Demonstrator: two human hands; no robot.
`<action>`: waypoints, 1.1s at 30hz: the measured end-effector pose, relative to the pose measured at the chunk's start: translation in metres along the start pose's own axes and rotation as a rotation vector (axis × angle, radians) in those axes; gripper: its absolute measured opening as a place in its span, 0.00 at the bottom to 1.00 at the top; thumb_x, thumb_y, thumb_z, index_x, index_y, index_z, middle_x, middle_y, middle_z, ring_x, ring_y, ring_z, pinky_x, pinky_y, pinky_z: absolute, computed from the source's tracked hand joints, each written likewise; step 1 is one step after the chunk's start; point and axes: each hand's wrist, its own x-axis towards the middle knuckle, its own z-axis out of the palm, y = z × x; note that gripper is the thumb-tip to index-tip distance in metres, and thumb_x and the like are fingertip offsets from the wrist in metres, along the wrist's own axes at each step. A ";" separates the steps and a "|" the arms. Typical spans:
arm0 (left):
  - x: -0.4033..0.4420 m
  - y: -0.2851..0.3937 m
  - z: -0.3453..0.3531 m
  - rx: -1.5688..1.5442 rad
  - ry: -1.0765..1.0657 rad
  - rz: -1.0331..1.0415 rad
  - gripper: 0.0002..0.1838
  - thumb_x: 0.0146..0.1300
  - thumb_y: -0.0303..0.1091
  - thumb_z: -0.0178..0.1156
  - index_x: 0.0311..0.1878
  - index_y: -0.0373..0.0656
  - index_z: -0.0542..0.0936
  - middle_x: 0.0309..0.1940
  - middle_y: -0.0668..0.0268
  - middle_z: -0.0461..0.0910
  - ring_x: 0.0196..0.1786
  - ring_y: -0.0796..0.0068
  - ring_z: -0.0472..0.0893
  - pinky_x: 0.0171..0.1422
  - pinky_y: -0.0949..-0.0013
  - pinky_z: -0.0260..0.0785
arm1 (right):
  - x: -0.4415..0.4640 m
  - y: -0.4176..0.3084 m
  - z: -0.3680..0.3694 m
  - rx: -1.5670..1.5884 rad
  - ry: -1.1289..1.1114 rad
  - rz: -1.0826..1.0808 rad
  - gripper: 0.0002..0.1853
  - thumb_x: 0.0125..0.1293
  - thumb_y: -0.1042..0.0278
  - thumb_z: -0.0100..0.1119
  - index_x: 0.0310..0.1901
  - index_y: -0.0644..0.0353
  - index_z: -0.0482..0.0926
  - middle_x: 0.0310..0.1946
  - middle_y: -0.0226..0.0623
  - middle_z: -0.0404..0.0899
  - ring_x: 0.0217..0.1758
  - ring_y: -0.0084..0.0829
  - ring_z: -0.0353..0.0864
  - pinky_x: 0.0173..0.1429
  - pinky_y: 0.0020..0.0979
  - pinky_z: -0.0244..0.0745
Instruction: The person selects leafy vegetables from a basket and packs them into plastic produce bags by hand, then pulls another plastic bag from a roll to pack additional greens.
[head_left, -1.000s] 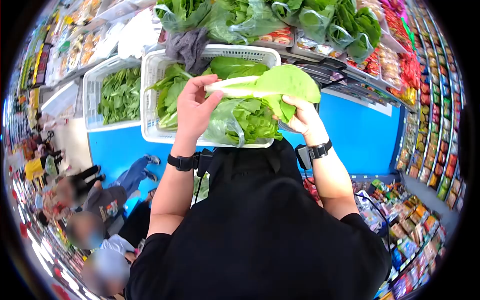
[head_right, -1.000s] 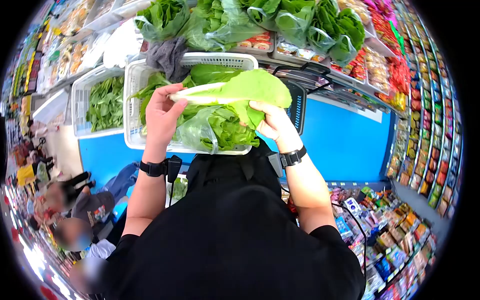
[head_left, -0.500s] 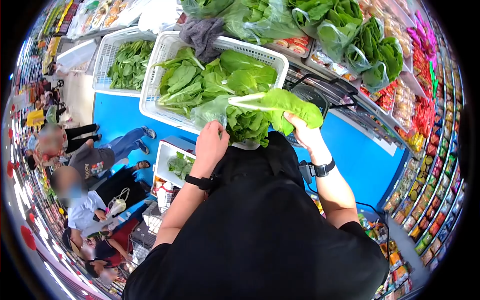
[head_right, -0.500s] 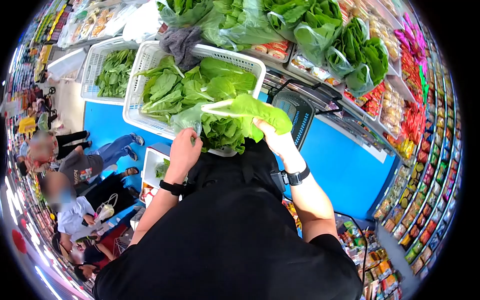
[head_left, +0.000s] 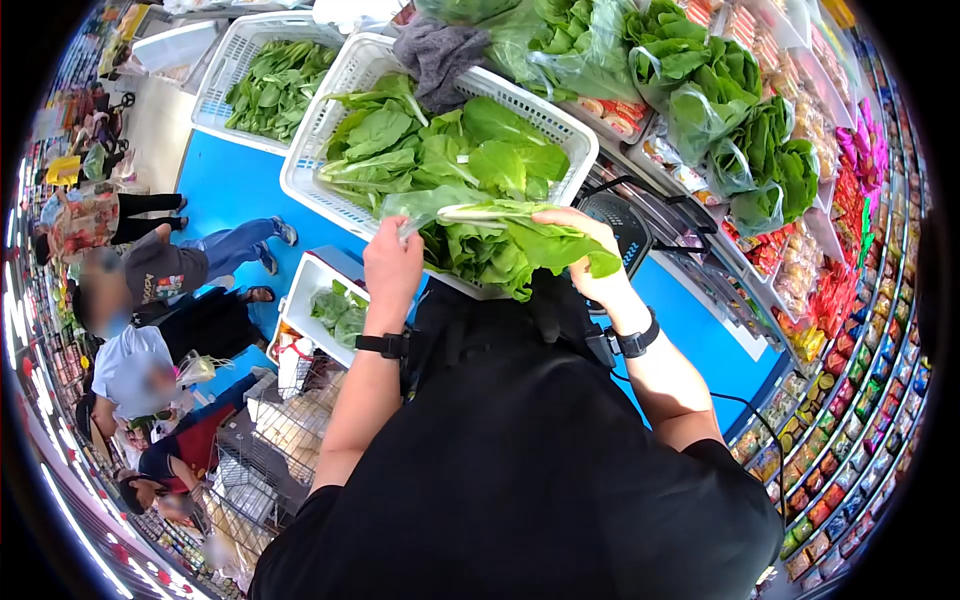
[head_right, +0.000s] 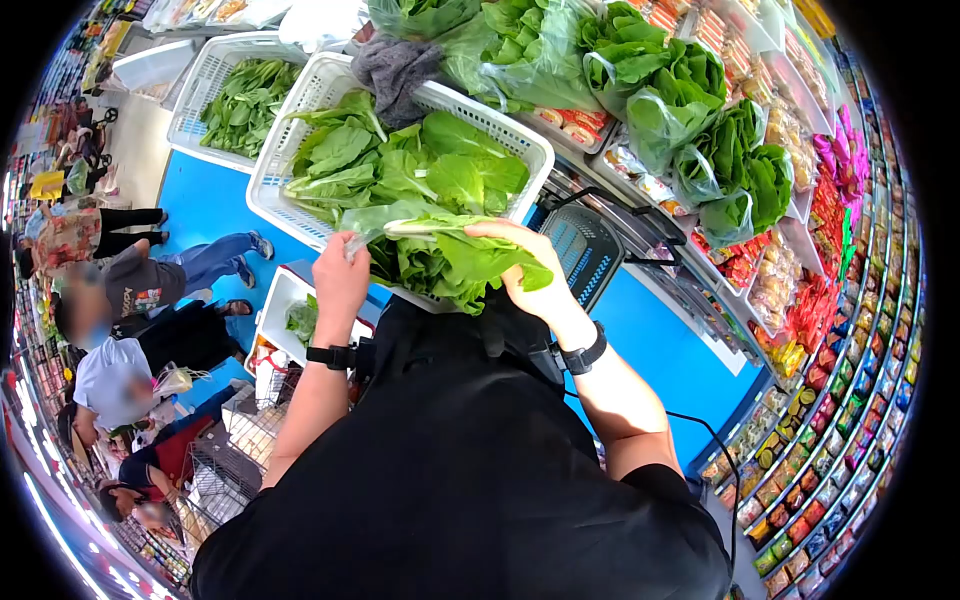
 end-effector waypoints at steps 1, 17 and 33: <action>0.002 -0.005 -0.001 -0.004 0.005 -0.003 0.15 0.69 0.31 0.68 0.56 0.37 0.85 0.41 0.46 0.90 0.43 0.44 0.89 0.52 0.51 0.81 | 0.002 -0.001 0.000 -0.004 -0.006 -0.003 0.27 0.68 0.60 0.59 0.65 0.64 0.85 0.60 0.50 0.88 0.64 0.48 0.89 0.72 0.40 0.80; -0.021 0.009 0.026 0.011 -0.369 -0.004 0.13 0.79 0.39 0.60 0.57 0.41 0.82 0.41 0.39 0.87 0.48 0.30 0.85 0.53 0.36 0.77 | 0.008 -0.007 -0.008 -0.044 -0.118 0.000 0.52 0.68 0.12 0.56 0.62 0.64 0.88 0.59 0.52 0.89 0.64 0.51 0.89 0.71 0.44 0.79; -0.007 -0.002 0.034 -0.475 0.115 -0.189 0.08 0.77 0.31 0.65 0.51 0.37 0.82 0.40 0.62 0.85 0.40 0.70 0.83 0.47 0.66 0.76 | 0.023 0.003 0.025 -0.047 -0.224 -0.049 0.24 0.59 0.62 0.79 0.58 0.59 0.91 0.64 0.53 0.88 0.66 0.51 0.89 0.69 0.41 0.82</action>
